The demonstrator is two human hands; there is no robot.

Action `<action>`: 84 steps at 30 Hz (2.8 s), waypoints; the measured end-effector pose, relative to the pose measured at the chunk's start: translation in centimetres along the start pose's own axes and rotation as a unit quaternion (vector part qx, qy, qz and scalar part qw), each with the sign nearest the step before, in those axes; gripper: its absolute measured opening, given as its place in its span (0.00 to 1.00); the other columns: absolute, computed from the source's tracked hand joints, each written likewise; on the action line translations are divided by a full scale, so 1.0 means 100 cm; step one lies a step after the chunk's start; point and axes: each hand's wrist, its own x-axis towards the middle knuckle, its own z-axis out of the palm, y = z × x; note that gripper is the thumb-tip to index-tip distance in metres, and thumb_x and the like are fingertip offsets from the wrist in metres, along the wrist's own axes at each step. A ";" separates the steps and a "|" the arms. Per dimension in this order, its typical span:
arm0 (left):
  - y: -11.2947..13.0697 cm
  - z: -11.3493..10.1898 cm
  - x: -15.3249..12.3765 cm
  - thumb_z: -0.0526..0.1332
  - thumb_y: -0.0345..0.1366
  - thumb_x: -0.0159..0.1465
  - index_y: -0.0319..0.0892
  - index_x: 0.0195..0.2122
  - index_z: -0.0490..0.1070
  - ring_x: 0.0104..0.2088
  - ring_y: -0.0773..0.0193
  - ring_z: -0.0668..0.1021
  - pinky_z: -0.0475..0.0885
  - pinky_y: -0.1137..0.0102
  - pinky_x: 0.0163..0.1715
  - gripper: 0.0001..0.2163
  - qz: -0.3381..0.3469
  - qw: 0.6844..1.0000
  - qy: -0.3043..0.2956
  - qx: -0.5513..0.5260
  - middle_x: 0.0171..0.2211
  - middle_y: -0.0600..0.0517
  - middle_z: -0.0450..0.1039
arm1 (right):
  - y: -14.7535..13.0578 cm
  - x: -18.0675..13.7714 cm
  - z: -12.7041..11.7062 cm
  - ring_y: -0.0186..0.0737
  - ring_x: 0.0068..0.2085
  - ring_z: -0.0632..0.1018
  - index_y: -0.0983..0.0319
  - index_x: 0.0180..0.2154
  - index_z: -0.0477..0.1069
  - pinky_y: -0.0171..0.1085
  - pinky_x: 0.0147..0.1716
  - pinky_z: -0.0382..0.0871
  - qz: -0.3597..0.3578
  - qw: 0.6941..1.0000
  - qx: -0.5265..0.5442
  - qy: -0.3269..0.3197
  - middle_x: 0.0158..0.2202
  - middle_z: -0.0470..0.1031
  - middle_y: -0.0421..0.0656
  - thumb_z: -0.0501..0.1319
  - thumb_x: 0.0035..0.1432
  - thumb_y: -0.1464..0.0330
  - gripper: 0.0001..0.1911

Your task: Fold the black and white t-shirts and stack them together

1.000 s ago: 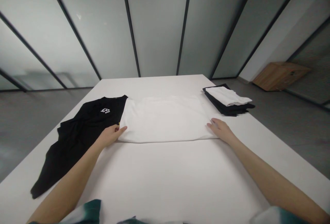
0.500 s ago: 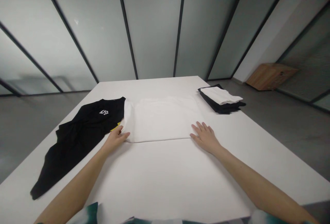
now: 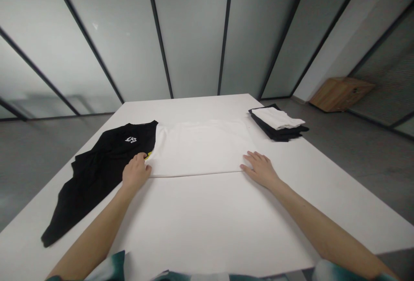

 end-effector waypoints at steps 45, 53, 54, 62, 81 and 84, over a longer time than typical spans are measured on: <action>0.207 0.064 0.165 0.49 0.45 0.69 0.37 0.63 0.60 0.62 0.47 0.65 0.61 0.56 0.59 0.25 0.176 0.977 -0.114 -0.039 0.63 0.37 0.62 | -0.045 0.010 -0.024 0.55 0.48 0.73 0.63 0.38 0.73 0.46 0.44 0.61 0.100 0.994 0.030 -0.035 0.44 0.74 0.54 0.52 0.65 0.53 0.21; 0.225 0.071 0.190 0.60 0.35 0.60 0.36 0.57 0.65 0.59 0.50 0.71 0.66 0.64 0.55 0.23 0.106 0.969 -0.179 -0.131 0.57 0.35 0.69 | -0.052 0.011 -0.006 0.46 0.38 0.73 0.59 0.30 0.63 0.41 0.38 0.62 0.082 0.976 0.199 0.026 0.34 0.73 0.47 0.53 0.63 0.63 0.09; 0.225 0.069 0.193 0.61 0.33 0.59 0.36 0.57 0.66 0.57 0.50 0.73 0.68 0.64 0.53 0.23 0.099 0.968 -0.185 -0.136 0.55 0.36 0.71 | -0.050 0.011 -0.005 0.44 0.34 0.72 0.58 0.30 0.61 0.40 0.35 0.62 0.081 0.962 0.259 0.036 0.30 0.71 0.44 0.52 0.62 0.61 0.10; 0.185 0.038 0.179 0.64 0.38 0.58 0.39 0.62 0.58 0.29 0.61 0.78 0.71 0.70 0.30 0.31 0.052 0.925 -0.195 -0.322 0.31 0.50 0.76 | -0.042 0.009 -0.016 0.38 0.24 0.71 0.55 0.31 0.60 0.36 0.24 0.65 0.158 0.747 0.630 0.140 0.22 0.68 0.34 0.64 0.50 0.46 0.22; 0.129 -0.127 0.161 0.64 0.39 0.52 0.41 0.37 0.71 0.36 0.61 0.75 0.72 0.65 0.38 0.12 0.121 0.758 0.037 -0.639 0.32 0.52 0.72 | 0.008 0.110 -0.162 0.36 0.30 0.73 0.56 0.31 0.65 0.35 0.27 0.69 0.045 0.667 0.678 0.305 0.27 0.68 0.36 0.66 0.47 0.66 0.11; 0.136 -0.122 0.183 0.64 0.36 0.52 0.41 0.35 0.70 0.37 0.61 0.75 0.72 0.65 0.41 0.10 0.101 0.765 0.033 -0.636 0.32 0.51 0.72 | 0.005 0.149 -0.164 0.35 0.28 0.71 0.57 0.30 0.65 0.34 0.25 0.66 0.070 0.674 0.683 0.273 0.26 0.67 0.35 0.66 0.44 0.70 0.11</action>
